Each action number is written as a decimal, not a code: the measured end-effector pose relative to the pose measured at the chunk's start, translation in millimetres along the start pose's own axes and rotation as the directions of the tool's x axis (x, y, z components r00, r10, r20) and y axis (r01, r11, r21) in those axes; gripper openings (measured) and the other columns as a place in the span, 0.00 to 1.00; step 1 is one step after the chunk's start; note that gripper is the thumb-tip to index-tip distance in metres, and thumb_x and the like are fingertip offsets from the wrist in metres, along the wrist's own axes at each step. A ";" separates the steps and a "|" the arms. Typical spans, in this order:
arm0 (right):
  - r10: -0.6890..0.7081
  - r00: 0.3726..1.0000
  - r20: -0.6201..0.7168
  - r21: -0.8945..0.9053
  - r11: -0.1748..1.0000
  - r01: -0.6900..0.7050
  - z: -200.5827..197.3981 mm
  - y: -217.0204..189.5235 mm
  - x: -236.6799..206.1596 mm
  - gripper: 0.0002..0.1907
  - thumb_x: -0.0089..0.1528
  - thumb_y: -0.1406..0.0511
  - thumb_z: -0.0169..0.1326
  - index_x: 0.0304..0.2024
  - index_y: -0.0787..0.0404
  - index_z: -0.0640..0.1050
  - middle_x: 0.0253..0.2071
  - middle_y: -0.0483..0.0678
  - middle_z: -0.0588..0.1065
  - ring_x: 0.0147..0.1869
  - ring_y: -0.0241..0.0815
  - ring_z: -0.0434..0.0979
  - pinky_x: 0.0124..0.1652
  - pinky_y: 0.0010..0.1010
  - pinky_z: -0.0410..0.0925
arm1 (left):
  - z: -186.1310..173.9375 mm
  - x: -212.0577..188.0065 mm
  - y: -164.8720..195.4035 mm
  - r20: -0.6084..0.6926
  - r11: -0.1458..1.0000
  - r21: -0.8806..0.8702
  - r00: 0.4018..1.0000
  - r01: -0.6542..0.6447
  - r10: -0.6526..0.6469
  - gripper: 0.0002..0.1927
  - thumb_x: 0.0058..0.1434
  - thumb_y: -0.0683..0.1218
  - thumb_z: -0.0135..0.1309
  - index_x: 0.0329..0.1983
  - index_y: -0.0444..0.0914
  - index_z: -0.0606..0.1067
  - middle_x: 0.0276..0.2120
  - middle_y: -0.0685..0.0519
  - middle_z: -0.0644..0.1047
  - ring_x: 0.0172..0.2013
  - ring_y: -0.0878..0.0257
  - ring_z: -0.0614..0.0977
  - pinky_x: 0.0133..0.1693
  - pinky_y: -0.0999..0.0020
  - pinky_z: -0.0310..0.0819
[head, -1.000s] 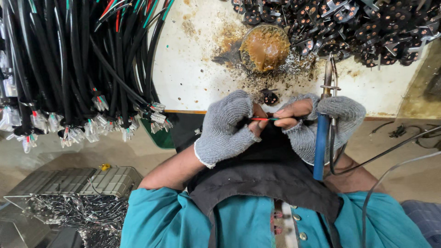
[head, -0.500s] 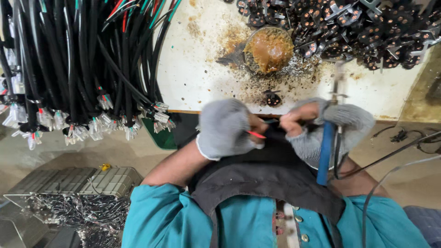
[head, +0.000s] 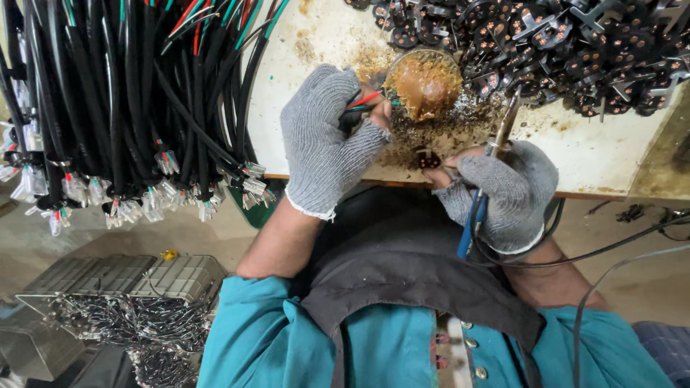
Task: The person sits at a workbench soldering red and black wires to electrical connectors. They hold a wire in one hand and a soldering iron in the other, dip the wire tip into a flux container, solder the joint, and set the finished connector aside, repeating the cycle.
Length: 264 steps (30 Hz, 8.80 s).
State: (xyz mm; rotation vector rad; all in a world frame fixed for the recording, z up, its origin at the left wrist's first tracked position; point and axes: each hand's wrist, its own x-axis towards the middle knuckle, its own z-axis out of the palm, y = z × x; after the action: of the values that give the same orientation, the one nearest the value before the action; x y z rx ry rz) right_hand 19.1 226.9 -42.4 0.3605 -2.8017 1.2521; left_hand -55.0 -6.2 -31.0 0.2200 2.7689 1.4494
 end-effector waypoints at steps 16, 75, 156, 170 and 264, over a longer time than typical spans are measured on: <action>-0.148 0.989 0.023 0.050 0.988 0.147 3.3 2.5 2.2 0.13 0.64 0.68 0.72 0.43 0.56 0.78 0.42 0.50 0.82 0.46 0.45 0.84 0.38 0.32 0.72 | -15.1 -20.4 13.6 0.187 0.993 -0.088 0.981 0.076 -0.058 0.06 0.53 0.44 0.64 0.32 0.42 0.78 0.25 0.51 0.71 0.26 0.56 0.75 0.30 0.63 0.69; -0.257 0.899 0.354 -0.022 0.959 0.283 -21.3 32.2 -28.2 0.10 0.49 0.59 0.67 0.33 0.51 0.83 0.17 0.42 0.69 0.18 0.48 0.69 0.21 0.44 0.59 | 22.7 -42.2 11.9 0.250 0.973 0.153 0.960 -0.171 0.130 0.09 0.54 0.47 0.65 0.32 0.47 0.75 0.28 0.53 0.72 0.27 0.53 0.77 0.28 0.56 0.69; -0.268 0.955 0.129 0.080 0.963 0.259 -25.4 20.7 -24.4 0.07 0.59 0.62 0.65 0.37 0.57 0.82 0.27 0.47 0.74 0.30 0.52 0.73 0.33 0.44 0.65 | 22.2 -44.0 8.5 0.250 0.960 0.173 0.953 -0.218 0.171 0.11 0.52 0.48 0.65 0.33 0.47 0.74 0.29 0.54 0.72 0.28 0.55 0.78 0.28 0.57 0.69; -0.320 0.924 0.207 -0.027 0.943 0.333 -21.1 28.9 -31.6 0.08 0.58 0.57 0.63 0.34 0.52 0.84 0.24 0.47 0.75 0.27 0.54 0.72 0.30 0.46 0.64 | 24.7 -43.0 8.7 0.257 0.966 0.175 0.956 -0.193 0.144 0.10 0.52 0.48 0.66 0.31 0.47 0.74 0.28 0.54 0.72 0.27 0.55 0.78 0.27 0.57 0.68; 0.320 0.911 0.261 0.196 0.906 -0.375 -14.0 -28.7 10.2 0.13 0.56 0.69 0.70 0.42 0.63 0.83 0.36 0.51 0.81 0.37 0.42 0.81 0.39 0.30 0.72 | 2.7 -44.4 -9.3 0.342 0.950 0.127 0.911 -0.287 0.230 0.16 0.50 0.52 0.67 0.38 0.46 0.75 0.30 0.52 0.71 0.29 0.52 0.78 0.28 0.55 0.67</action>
State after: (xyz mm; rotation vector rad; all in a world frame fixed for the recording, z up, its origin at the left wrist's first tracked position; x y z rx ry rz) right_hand 15.2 216.8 -10.7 -0.0021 -3.0023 1.7394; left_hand -11.9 -14.9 -42.6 0.7817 2.6630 1.0827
